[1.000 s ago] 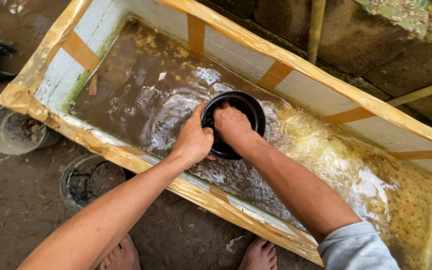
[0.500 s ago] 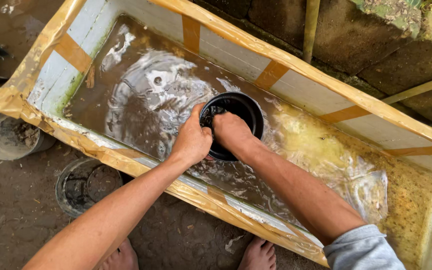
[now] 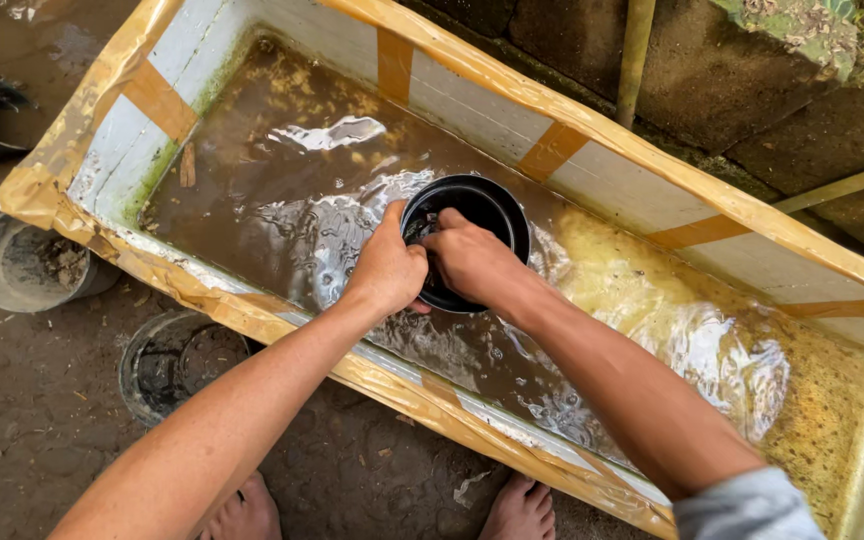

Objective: The person scrubs a black plastic pot with a sponge in a long, water-filled trough. They rinse the pot and their hands repeatedly, then continue scrubbing the pot's interior and exterior surfaces.

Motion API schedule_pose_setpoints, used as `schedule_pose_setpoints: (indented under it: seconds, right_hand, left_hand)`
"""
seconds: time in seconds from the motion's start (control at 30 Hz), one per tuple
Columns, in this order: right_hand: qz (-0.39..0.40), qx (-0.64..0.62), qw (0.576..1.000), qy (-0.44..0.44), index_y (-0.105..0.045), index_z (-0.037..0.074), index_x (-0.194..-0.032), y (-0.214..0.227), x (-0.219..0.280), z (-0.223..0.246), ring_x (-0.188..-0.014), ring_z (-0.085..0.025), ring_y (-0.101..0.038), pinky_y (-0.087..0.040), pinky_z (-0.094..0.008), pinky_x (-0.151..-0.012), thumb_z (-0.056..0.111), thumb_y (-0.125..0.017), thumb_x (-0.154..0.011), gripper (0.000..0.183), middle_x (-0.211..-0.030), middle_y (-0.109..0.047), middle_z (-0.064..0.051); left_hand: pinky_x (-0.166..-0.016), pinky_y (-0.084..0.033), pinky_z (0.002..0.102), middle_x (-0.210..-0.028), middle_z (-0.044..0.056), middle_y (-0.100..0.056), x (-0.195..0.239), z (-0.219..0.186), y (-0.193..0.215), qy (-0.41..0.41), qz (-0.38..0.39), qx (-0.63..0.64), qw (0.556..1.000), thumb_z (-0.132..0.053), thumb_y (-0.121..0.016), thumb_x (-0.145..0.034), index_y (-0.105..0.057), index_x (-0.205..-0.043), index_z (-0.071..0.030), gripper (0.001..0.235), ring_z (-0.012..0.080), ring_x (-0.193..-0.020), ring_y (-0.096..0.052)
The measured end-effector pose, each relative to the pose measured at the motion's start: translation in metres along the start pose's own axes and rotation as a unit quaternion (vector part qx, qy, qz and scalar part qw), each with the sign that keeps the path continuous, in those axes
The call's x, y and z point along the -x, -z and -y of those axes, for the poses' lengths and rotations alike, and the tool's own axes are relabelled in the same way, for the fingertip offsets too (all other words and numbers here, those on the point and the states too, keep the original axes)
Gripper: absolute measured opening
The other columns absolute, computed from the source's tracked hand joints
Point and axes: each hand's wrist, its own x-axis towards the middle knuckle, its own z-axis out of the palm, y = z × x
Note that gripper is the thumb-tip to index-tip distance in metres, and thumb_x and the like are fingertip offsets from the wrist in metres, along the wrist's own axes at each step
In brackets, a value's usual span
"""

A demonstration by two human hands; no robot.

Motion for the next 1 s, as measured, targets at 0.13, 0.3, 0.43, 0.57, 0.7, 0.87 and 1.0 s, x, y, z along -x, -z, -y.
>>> schedule_pose_setpoints:
  seconds: [0.13, 0.3, 0.43, 0.57, 0.7, 0.87, 1.0]
  right_hand:
    - [-0.199, -0.065, 0.978, 0.018, -0.072, 0.002, -0.121, 0.03, 0.056, 0.005, -0.101, -0.033, -0.066, -0.055, -0.04, -0.087, 0.006, -0.066, -0.091, 0.03, -0.111, -0.064, -0.017]
    - [-0.307, -0.046, 0.937, -0.161, -0.071, 0.002, -0.118, 0.031, 0.116, -0.06, -0.099, -0.027, -0.065, -0.058, -0.039, -0.082, 0.011, -0.066, -0.091, 0.028, -0.114, -0.063, -0.016]
    - [-0.38, 0.01, 0.881, -0.281, -0.062, -0.003, -0.123, -0.012, 0.161, -0.141, -0.093, -0.034, -0.062, -0.055, -0.044, -0.083, 0.012, -0.066, -0.094, 0.032, -0.12, -0.055, -0.022]
    - [-0.376, 0.167, 0.885, -0.219, -0.058, -0.008, -0.129, -0.056, 0.182, -0.173, -0.101, -0.039, -0.059, -0.051, -0.048, -0.09, 0.007, -0.066, -0.095, 0.039, -0.118, -0.054, -0.025]
    - [-0.264, -0.176, 0.928, -0.198, -0.063, -0.002, -0.123, -0.049, 0.153, -0.143, -0.089, -0.026, -0.066, -0.053, -0.039, -0.08, 0.01, -0.064, -0.09, 0.035, -0.101, -0.07, -0.016]
    - [-0.341, -0.393, 0.81, -0.271, -0.064, 0.0, -0.12, 0.01, 0.096, -0.049, -0.066, -0.016, -0.059, -0.047, -0.03, -0.054, 0.016, -0.068, -0.099, 0.027, -0.09, -0.068, -0.01]
    - [-0.305, -0.346, 0.874, -0.152, -0.067, 0.001, -0.123, 0.031, 0.05, 0.004, -0.08, -0.01, -0.071, -0.06, -0.026, -0.069, 0.019, -0.068, -0.099, 0.03, -0.098, -0.076, -0.006]
  left_hand:
    - [-0.047, -0.061, 0.04, -0.116, 0.021, -0.068, -0.007, 0.006, 0.007, 0.001, -0.012, 0.068, 0.998, 0.003, -0.049, -0.087, -0.043, -0.142, -0.007, 0.056, 0.0324, -0.069, -0.076]
    - [-0.045, -0.061, 0.037, -0.108, 0.018, -0.071, -0.015, 0.005, 0.013, 0.06, -0.021, 0.061, 0.996, 0.0, -0.05, -0.087, -0.043, -0.141, -0.009, 0.055, 0.0289, -0.063, -0.075]
    - [-0.058, -0.063, 0.041, -0.1, 0.018, -0.075, -0.016, 0.015, 0.016, 0.069, -0.035, 0.017, 0.997, -0.019, -0.059, -0.091, -0.052, -0.135, -0.007, 0.046, 0.0317, -0.071, -0.074]
    - [-0.09, -0.052, 0.045, -0.103, 0.014, -0.074, -0.023, 0.018, 0.02, -0.034, -0.117, -0.144, 0.982, -0.03, -0.07, -0.083, -0.062, -0.125, -0.007, 0.049, 0.033, -0.101, -0.071]
    - [-0.098, -0.048, 0.045, -0.117, 0.017, -0.066, -0.031, 0.029, 0.017, -0.087, -0.141, -0.133, 0.977, -0.024, -0.067, -0.081, -0.061, -0.126, -0.006, 0.049, 0.0357, -0.112, -0.065]
    - [-0.108, -0.045, 0.044, -0.128, 0.023, -0.061, -0.038, 0.037, 0.013, -0.155, -0.132, -0.118, 0.972, -0.008, -0.059, -0.084, -0.057, -0.135, -0.008, 0.052, 0.0388, -0.122, -0.059]
    - [-0.105, -0.045, 0.049, -0.131, 0.028, -0.055, -0.024, 0.036, 0.005, -0.221, -0.139, -0.129, 0.957, 0.0, -0.061, -0.082, -0.043, -0.149, -0.008, 0.07, 0.0453, -0.122, -0.057]
